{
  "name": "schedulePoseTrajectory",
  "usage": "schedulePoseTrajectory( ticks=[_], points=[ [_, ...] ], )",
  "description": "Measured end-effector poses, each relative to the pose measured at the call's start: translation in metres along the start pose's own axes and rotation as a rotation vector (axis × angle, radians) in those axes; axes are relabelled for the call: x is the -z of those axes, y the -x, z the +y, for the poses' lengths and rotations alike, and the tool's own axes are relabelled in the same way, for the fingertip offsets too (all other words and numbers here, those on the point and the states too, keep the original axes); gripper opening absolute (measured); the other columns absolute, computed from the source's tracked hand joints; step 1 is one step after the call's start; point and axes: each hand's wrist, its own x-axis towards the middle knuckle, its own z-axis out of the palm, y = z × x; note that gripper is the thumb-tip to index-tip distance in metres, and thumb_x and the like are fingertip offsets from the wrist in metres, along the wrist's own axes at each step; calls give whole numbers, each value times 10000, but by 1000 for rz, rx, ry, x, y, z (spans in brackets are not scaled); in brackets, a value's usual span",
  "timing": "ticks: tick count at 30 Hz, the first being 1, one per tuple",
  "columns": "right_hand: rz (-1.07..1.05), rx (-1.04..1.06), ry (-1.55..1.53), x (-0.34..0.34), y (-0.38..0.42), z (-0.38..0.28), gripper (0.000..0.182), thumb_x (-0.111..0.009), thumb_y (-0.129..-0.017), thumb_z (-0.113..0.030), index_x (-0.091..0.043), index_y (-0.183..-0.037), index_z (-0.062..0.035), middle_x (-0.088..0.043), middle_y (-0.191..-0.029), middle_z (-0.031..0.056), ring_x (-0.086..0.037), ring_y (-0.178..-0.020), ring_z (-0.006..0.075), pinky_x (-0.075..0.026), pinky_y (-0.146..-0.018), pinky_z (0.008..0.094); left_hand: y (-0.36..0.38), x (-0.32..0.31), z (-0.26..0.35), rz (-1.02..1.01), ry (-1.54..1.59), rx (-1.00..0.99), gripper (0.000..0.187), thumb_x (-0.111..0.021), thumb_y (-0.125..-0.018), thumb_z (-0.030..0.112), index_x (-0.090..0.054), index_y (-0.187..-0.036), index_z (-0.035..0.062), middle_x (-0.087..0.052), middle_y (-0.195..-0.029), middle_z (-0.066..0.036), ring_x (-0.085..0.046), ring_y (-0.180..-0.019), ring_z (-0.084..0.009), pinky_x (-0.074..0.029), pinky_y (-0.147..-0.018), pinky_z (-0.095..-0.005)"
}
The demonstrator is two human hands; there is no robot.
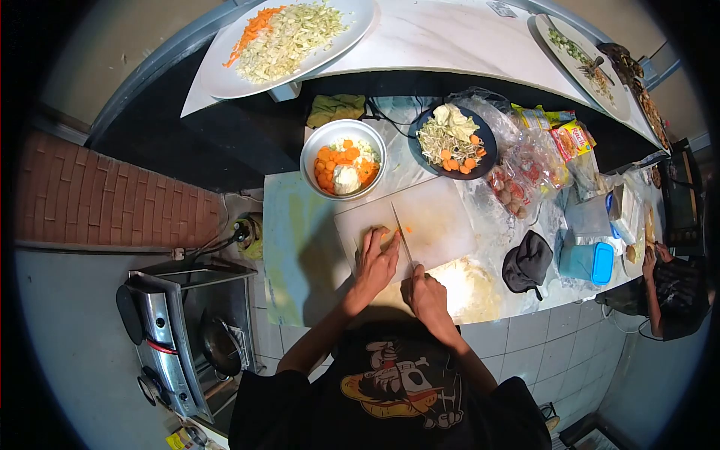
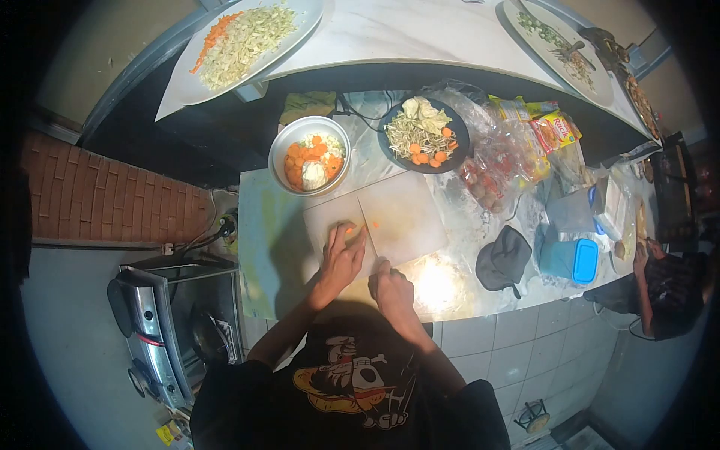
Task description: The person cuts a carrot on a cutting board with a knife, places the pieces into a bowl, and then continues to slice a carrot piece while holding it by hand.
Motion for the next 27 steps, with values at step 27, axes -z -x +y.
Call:
schedulePoseTrajectory(
  ticks=[27],
  points=[
    [154,52,-25,-2,-4,4,161,-541,-868,-101,-489,-931,39,-619,-633,246,-624,-582,419,-492,-524,488,0,1,0,7,37,-4,357,-641,-812,75,-663,-1162,12,-523,-1157,-168,-503,-1090,-350,-468,-884,-407]
  ],
)
